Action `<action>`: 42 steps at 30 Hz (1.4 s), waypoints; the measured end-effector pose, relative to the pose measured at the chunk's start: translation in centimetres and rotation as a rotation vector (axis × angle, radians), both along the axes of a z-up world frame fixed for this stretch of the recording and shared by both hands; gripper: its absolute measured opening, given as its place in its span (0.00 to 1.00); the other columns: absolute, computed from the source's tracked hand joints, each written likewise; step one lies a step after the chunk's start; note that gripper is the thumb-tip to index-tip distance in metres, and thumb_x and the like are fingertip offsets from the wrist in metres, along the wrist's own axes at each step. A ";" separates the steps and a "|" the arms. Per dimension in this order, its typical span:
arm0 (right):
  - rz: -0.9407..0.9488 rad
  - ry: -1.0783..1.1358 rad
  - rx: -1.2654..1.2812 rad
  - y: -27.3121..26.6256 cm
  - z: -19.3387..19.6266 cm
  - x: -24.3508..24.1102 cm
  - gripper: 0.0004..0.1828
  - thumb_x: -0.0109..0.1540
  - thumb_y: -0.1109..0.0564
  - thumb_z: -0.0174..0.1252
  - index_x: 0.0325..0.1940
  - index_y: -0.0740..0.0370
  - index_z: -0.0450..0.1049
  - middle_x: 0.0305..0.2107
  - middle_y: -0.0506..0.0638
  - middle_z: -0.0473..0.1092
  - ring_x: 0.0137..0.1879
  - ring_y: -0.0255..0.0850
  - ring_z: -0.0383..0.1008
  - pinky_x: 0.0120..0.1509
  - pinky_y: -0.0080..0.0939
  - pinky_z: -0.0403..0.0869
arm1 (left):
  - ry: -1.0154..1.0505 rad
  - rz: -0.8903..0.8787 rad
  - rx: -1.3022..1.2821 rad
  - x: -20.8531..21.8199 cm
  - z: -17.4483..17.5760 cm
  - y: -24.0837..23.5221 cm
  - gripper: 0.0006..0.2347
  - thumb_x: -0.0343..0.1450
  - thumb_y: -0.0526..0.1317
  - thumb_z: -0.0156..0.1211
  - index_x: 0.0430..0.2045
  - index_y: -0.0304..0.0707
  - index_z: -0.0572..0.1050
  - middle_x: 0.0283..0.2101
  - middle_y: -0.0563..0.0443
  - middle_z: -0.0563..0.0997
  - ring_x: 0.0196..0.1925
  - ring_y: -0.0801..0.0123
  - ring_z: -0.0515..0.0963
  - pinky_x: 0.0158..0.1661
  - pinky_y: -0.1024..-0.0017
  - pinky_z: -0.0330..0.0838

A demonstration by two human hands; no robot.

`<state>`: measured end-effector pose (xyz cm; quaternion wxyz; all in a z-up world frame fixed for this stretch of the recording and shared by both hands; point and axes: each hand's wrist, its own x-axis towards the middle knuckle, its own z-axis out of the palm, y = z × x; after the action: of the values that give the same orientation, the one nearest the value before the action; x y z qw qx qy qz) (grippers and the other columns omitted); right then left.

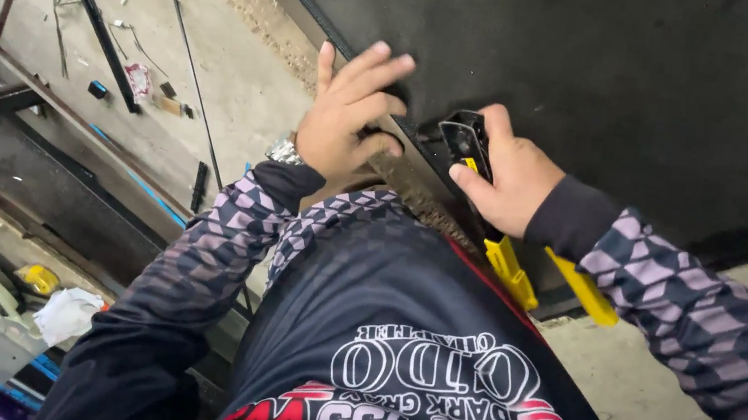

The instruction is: Assembling a mesh screen by drilling holes into a metal frame and securing the mesh with a rivet gun.

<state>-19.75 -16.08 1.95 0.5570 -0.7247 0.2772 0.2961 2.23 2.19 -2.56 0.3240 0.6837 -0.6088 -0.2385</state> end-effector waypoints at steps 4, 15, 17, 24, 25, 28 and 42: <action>-0.027 -0.093 -0.024 -1.6 0.4 0.8 0.30 0.61 0.43 0.60 0.60 0.52 0.57 0.37 0.66 0.76 0.47 0.64 0.78 0.46 0.61 0.76 | 0.046 0.223 0.033 -0.4 2.0 -0.5 0.28 0.60 0.63 0.73 0.43 0.43 0.77 0.68 0.41 0.67 0.73 0.40 0.59 0.74 0.46 0.39; 0.066 -0.081 -0.022 -2.0 1.5 1.7 0.30 0.63 0.44 0.57 0.61 0.60 0.56 0.39 0.76 0.73 0.51 0.72 0.75 0.52 0.69 0.72 | -0.061 0.304 0.167 -2.0 3.0 0.2 0.17 0.63 0.49 0.75 0.40 0.47 0.77 0.49 0.54 0.73 0.55 0.55 0.72 0.59 0.61 0.68; 0.121 -0.109 -0.102 -1.1 1.6 1.4 0.32 0.63 0.42 0.56 0.61 0.62 0.54 0.37 0.76 0.73 0.47 0.74 0.75 0.51 0.70 0.73 | -0.091 0.309 0.124 -1.8 2.4 0.0 0.18 0.61 0.52 0.74 0.40 0.47 0.78 0.48 0.53 0.74 0.52 0.54 0.73 0.57 0.61 0.70; 0.009 -0.033 -0.092 0.7 -0.7 0.0 0.35 0.63 0.41 0.56 0.65 0.57 0.50 0.37 0.71 0.75 0.50 0.69 0.77 0.52 0.67 0.75 | -0.046 0.404 0.159 -6.7 3.0 1.5 0.15 0.64 0.54 0.72 0.21 0.49 0.72 0.29 0.56 0.70 0.34 0.58 0.74 0.37 0.63 0.71; -0.011 -0.020 -0.067 1.2 -1.2 -0.4 0.34 0.63 0.41 0.56 0.65 0.55 0.50 0.38 0.69 0.76 0.50 0.67 0.77 0.52 0.65 0.75 | 0.128 0.406 0.221 -8.8 4.5 1.5 0.14 0.65 0.53 0.73 0.19 0.51 0.74 0.24 0.57 0.73 0.30 0.57 0.77 0.34 0.62 0.73; 0.066 -0.005 -0.121 2.7 1.8 1.9 0.30 0.65 0.44 0.53 0.61 0.61 0.49 0.37 0.75 0.74 0.50 0.72 0.76 0.55 0.72 0.73 | 0.713 0.092 0.617 -9.3 7.8 -0.2 0.18 0.69 0.53 0.66 0.37 0.36 0.75 0.41 0.35 0.84 0.49 0.39 0.82 0.48 0.48 0.77; 0.040 0.097 -0.270 4.7 2.6 3.3 0.30 0.65 0.42 0.55 0.63 0.56 0.51 0.44 0.70 0.75 0.55 0.64 0.77 0.57 0.64 0.75 | 1.534 0.028 0.764 -13.7 1.2 1.8 0.16 0.74 0.47 0.62 0.43 0.29 0.78 0.40 0.38 0.84 0.43 0.57 0.85 0.44 0.60 0.82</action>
<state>-16.48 -11.41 4.59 0.4344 -0.7834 0.3265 0.3016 -11.52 3.95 -1.36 0.3968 0.4029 -0.0906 -0.8197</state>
